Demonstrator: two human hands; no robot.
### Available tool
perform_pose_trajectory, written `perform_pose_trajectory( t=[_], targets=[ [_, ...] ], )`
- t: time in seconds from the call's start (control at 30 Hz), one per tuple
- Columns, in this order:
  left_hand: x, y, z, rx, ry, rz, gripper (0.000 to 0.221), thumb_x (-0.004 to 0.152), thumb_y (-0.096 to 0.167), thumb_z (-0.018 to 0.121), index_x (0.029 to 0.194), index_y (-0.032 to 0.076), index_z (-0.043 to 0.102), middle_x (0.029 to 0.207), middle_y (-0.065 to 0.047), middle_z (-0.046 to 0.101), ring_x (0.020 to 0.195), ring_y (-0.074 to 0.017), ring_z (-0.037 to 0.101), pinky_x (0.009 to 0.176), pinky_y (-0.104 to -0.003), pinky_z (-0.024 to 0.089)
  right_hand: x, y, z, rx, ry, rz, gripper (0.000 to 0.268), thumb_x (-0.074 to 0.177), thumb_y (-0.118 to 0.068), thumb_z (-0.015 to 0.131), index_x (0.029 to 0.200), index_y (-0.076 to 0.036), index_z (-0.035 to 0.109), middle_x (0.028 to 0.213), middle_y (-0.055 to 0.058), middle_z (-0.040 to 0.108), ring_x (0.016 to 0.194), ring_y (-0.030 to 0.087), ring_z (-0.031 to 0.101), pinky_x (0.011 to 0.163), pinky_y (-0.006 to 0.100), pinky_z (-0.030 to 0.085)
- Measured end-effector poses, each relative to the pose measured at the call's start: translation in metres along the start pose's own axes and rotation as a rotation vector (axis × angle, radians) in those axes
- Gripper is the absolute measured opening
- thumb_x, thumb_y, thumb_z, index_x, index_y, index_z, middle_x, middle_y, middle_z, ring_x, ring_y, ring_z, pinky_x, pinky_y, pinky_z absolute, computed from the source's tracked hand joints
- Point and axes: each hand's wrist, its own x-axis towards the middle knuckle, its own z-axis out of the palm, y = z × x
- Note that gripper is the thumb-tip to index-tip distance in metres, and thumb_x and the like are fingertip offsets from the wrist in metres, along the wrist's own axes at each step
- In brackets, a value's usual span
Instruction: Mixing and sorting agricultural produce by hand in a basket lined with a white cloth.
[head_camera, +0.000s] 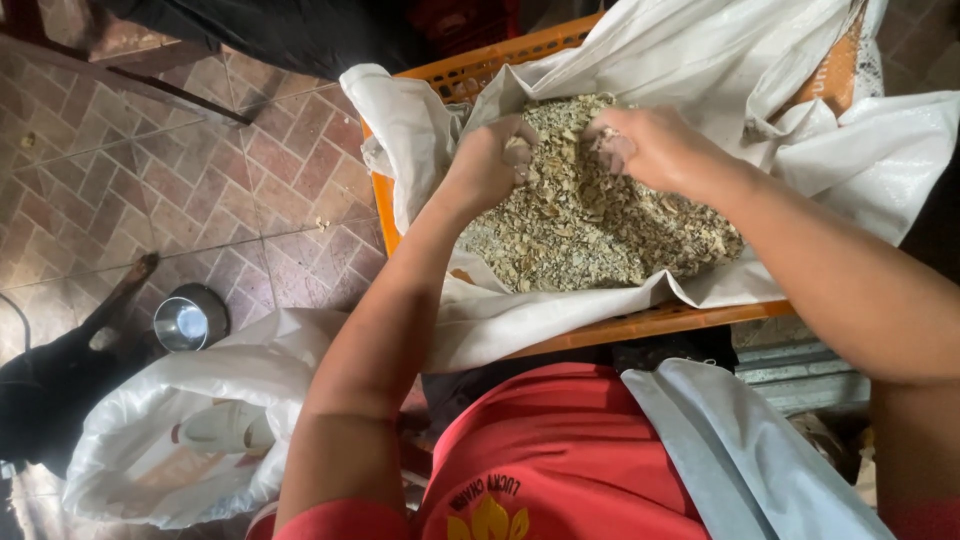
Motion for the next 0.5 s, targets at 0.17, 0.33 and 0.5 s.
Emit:
perform_pose_trajectory(
  t=[0.17, 0.33, 0.5],
  targets=[
    [-0.011, 0.035, -0.005, -0.028, 0.038, -0.112, 0.011, 0.101, 0.014, 0.058, 0.093, 0.011, 0.064, 0.072, -0.001, 0.071, 0.052, -0.011, 0.07, 0.047, -0.025, 0.055, -0.009, -0.035, -0.018, -0.006, -0.024, 0.133, 0.028, 0.106, -0.002, 0.045, 0.081, 0.004, 0.056, 0.121, 0.018, 0.066, 0.106, 0.026, 0.07, 0.069, 0.028, 0.066],
    [-0.004, 0.015, 0.001, 0.242, 0.155, 0.044, 0.036, 0.098, 0.035, 0.065, 0.072, 0.012, 0.057, 0.061, -0.002, 0.063, 0.052, -0.0186, 0.058, 0.055, -0.033, 0.047, -0.002, -0.004, -0.014, -0.308, 0.145, -0.098, 0.045, 0.111, -0.031, 0.055, 0.07, -0.011, 0.05, 0.065, -0.001, 0.049, 0.059, 0.012, 0.052, 0.069, 0.031, 0.053],
    [-0.008, 0.028, 0.003, 0.462, 0.032, -0.012, 0.055, 0.088, 0.023, 0.075, 0.136, 0.007, 0.052, 0.129, -0.014, 0.062, 0.115, -0.0279, 0.06, 0.096, -0.04, 0.052, -0.002, -0.017, -0.021, -0.299, 0.116, 0.063, 0.03, 0.1, -0.026, 0.055, 0.123, -0.007, 0.059, 0.121, 0.02, 0.056, 0.1, 0.032, 0.06, 0.091, 0.049, 0.05]
  ],
)
